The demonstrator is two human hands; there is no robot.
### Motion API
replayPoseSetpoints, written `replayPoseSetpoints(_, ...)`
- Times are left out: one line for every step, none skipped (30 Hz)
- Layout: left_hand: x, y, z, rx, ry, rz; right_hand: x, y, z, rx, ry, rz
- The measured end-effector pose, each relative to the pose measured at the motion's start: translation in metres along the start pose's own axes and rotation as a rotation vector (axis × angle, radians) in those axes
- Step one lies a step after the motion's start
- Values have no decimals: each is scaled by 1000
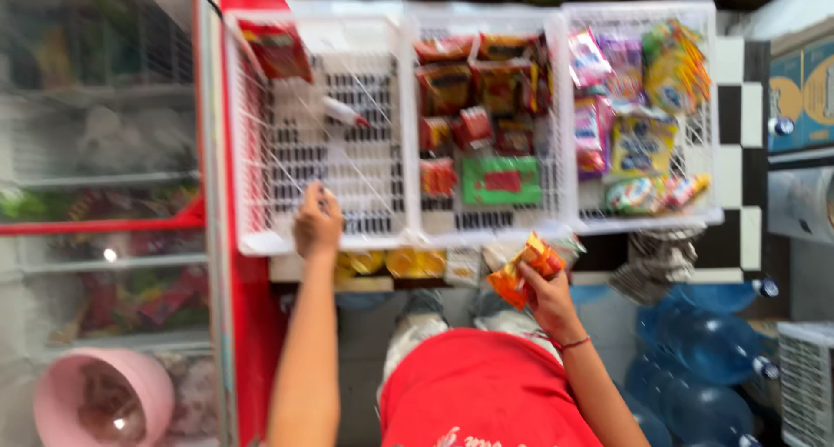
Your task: The person organizes small snack packets and yellow plastic cups on a checkered counter next to a red freezer. They pick up items, wipe them with a cloth, and place them into white plastic baskets, repeating this process for multiple packets.
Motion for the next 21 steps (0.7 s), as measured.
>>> replayPoseSetpoints(-3, -1, 9, -98, 53, -123, 0, 3, 16, -57, 32, 6)
replayPoseSetpoints(-11, 6, 15, -196, 108, -246, 3, 8, 30, -113, 65, 11)
replayPoseSetpoints(-19, 13, 16, -187, 170, -277, 6, 15, 41, -114, 79, 8)
replayPoseSetpoints(-26, 21, 22, -178, 232, -307, 13, 23, 51, -115, 93, 6)
replayPoseSetpoints(-36, 29, 27, -176, 295, -336, 21, 24, 58, -109, 109, 6)
replayPoseSetpoints(-50, 45, 26, -141, 365, -338, 28, 25, 63, -115, 125, -47)
replayPoseSetpoints(-63, 67, 25, -109, 429, -339, 31, 27, 65, -114, 139, -105)
replayPoseSetpoints(-77, 95, 22, -60, 519, -411, 32, 27, 65, -114, 154, -163)
replayPoseSetpoints(-93, 130, 17, -12, 610, -479, 32, 28, 63, -59, 201, -229)
replayPoseSetpoints(-100, 165, 8, 140, 510, -316, 29, 28, 60, -5, 249, -295)
replayPoseSetpoints(-111, 199, 1, 245, 651, -321, 26, 28, 57, 50, 302, -362)
replayPoseSetpoints(-119, 228, -13, 405, 587, -186, 23, 27, 52, 140, 418, -333)
replayPoseSetpoints(-130, 251, -20, 415, 616, -309, 19, 23, 47, 235, 535, -298)
replayPoseSetpoints(-138, 269, -27, 428, 644, -432, 14, 19, 41, 329, 651, -260)
replayPoseSetpoints(-138, 285, -37, 545, 678, -292, 7, 14, 35, 382, 645, -243)
replayPoseSetpoints(-135, 301, -47, 661, 712, -150, -2, 8, 27, 435, 638, -227)
replayPoseSetpoints(-132, 313, -56, 775, 746, -10, -10, 2, 20, 488, 627, -210)
replayPoseSetpoints(-127, 318, -62, 726, 679, 69, -17, -7, 14, 500, 659, -146)
replayPoseSetpoints(-121, 321, -70, 684, 612, 146, -24, -14, 9, 506, 687, -79)
replayPoseSetpoints(-114, 323, -79, 642, 544, 222, -30, -21, 5, 512, 714, -11)
replayPoseSetpoints(-108, 321, -88, 615, 551, 245, -34, -26, 3, 534, 655, 28)
Point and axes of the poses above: each hand's wrist, its own y-axis away from the middle knuckle, its own z-axis out of the back of the hand, x = y × z, the point moved 3 cm from there along -y, towards the middle knuckle, and after that the axes turned 4 degrees about z, right-handed, at the moved point
